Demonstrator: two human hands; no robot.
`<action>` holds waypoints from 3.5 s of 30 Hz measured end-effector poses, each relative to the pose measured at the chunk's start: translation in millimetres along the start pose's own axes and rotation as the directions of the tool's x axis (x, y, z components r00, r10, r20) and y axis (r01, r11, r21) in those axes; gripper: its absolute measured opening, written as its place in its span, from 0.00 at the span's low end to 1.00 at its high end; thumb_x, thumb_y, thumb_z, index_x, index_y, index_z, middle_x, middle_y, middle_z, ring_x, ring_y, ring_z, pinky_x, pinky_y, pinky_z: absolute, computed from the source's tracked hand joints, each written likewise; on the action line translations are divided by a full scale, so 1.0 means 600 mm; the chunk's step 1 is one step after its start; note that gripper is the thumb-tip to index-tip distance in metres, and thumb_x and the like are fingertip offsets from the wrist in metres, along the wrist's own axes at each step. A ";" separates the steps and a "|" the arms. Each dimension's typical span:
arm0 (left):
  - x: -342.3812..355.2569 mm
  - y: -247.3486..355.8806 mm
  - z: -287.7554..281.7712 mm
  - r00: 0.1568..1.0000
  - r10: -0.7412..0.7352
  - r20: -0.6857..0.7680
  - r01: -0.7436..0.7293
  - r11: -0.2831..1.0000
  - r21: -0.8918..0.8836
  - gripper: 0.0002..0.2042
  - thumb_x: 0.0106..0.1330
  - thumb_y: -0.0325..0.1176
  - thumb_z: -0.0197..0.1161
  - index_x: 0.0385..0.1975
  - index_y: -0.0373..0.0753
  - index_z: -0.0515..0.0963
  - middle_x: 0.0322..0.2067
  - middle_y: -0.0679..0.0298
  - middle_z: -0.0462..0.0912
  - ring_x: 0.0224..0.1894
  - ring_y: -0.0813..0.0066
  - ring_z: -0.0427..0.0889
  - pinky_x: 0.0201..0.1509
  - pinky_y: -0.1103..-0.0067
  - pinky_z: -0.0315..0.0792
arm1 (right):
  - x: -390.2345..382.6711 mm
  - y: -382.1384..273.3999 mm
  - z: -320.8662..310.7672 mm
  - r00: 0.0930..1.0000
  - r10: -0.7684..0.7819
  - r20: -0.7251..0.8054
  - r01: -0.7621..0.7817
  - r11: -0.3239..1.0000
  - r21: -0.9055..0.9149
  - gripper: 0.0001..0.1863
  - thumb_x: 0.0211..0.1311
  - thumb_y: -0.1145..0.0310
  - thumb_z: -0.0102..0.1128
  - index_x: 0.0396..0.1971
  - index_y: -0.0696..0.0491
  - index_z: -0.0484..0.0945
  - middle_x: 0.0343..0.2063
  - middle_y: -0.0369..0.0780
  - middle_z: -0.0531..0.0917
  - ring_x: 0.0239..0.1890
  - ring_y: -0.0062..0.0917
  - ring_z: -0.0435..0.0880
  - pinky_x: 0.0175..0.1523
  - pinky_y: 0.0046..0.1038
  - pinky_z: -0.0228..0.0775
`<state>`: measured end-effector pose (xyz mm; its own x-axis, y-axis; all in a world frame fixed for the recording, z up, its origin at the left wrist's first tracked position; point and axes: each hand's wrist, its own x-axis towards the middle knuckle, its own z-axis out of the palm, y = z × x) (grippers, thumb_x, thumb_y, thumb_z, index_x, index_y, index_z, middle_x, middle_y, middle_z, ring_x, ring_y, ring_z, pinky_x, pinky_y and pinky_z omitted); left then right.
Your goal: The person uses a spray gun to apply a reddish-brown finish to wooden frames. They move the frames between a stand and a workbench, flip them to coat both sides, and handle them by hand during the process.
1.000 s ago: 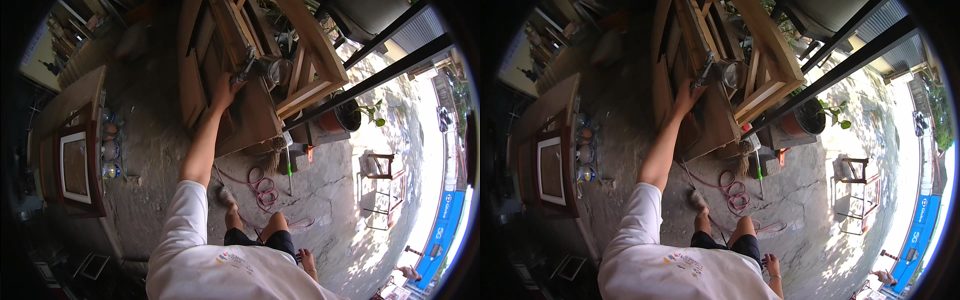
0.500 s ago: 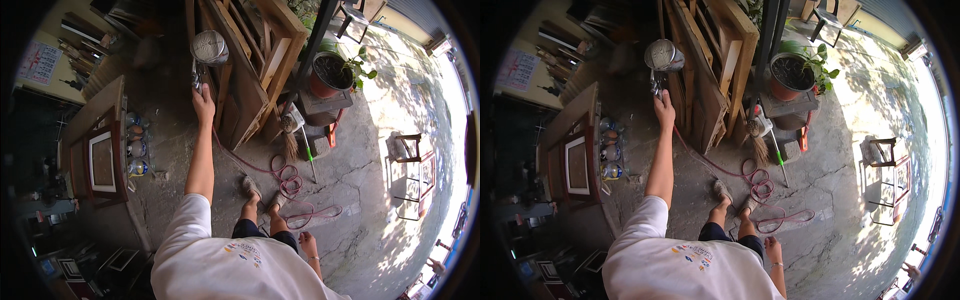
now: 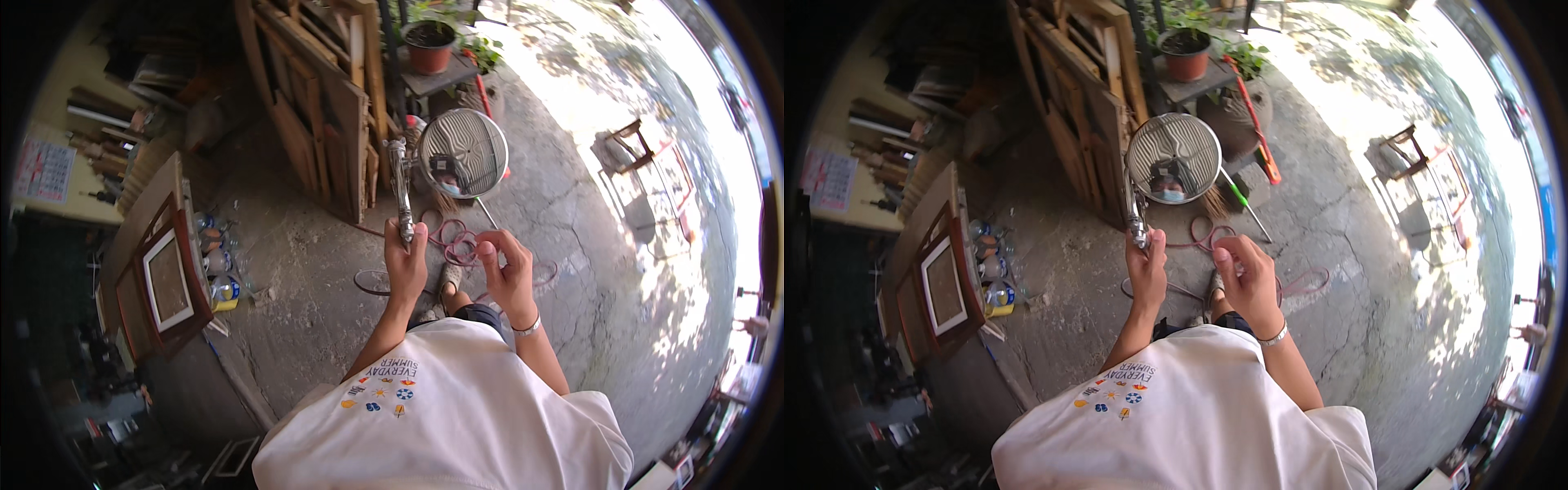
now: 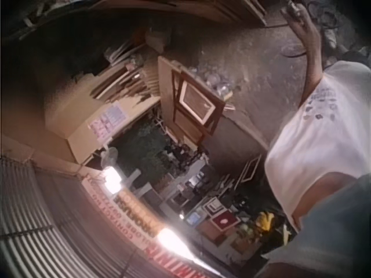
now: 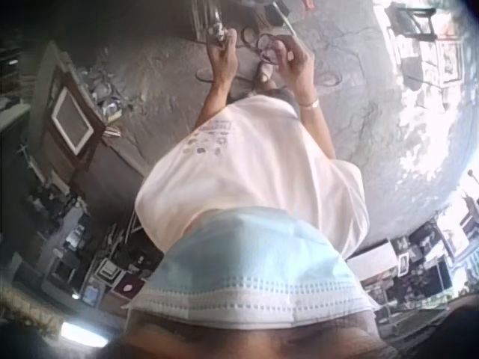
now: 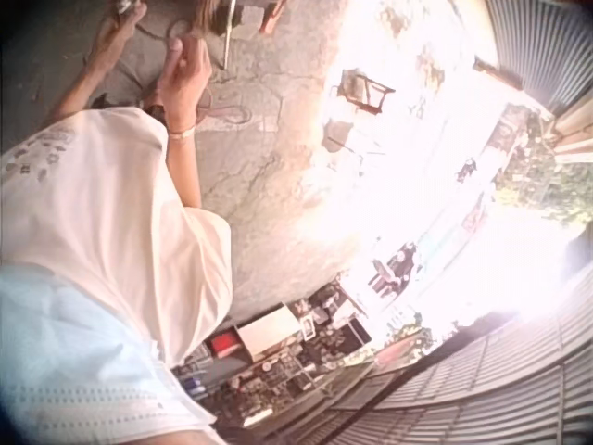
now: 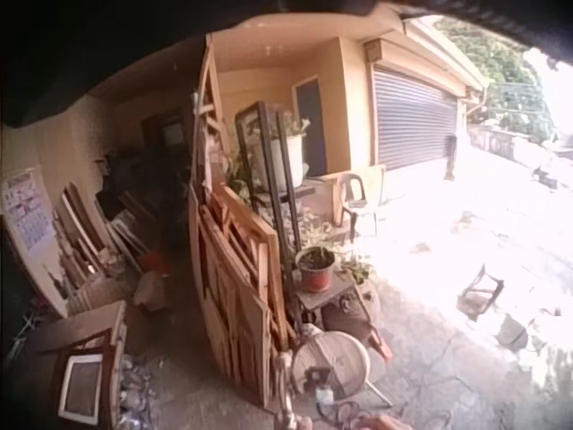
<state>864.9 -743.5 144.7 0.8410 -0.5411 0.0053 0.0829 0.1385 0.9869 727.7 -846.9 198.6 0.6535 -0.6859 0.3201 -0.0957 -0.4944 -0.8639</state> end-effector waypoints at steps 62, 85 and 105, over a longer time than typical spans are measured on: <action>-0.869 -0.305 1.671 0.425 0.014 0.905 0.421 0.882 -0.211 0.23 0.75 0.54 0.46 0.50 0.38 0.62 0.37 0.69 0.66 0.37 0.82 0.65 0.46 0.82 0.63 | -0.527 0.542 -1.603 0.743 0.188 -0.643 -0.271 0.962 -0.032 0.40 0.63 0.52 0.65 0.67 0.56 0.61 0.51 0.41 0.79 0.49 0.27 0.81 0.64 0.32 0.64; -0.971 -0.538 2.240 0.404 0.023 0.915 0.165 0.981 -0.098 0.25 0.74 0.56 0.46 0.50 0.37 0.65 0.37 0.65 0.75 0.32 0.81 0.72 0.38 0.82 0.67 | -0.366 0.850 -2.179 0.513 0.453 -0.729 -0.240 0.891 0.386 0.20 0.68 0.56 0.61 0.46 0.59 0.75 0.33 0.39 0.84 0.13 0.13 0.75 0.16 0.16 0.64; -0.744 -0.863 2.097 0.624 -0.595 0.506 -0.322 0.394 0.861 0.21 0.64 0.47 0.65 0.20 0.34 0.73 0.22 0.51 0.80 0.30 0.44 0.79 0.34 0.60 0.69 | -0.258 1.123 -2.742 0.452 0.058 -0.890 -0.590 0.768 -0.250 0.16 0.69 0.59 0.61 0.34 0.60 0.82 0.23 0.36 0.84 0.08 0.09 0.64 0.14 0.19 0.50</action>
<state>-226.4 -1617.1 -166.0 0.2050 -0.8400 -0.5024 -0.6984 -0.4852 0.5261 -673.1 -1952.4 206.5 -0.3782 -0.8142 0.4405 -0.6466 -0.1082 -0.7551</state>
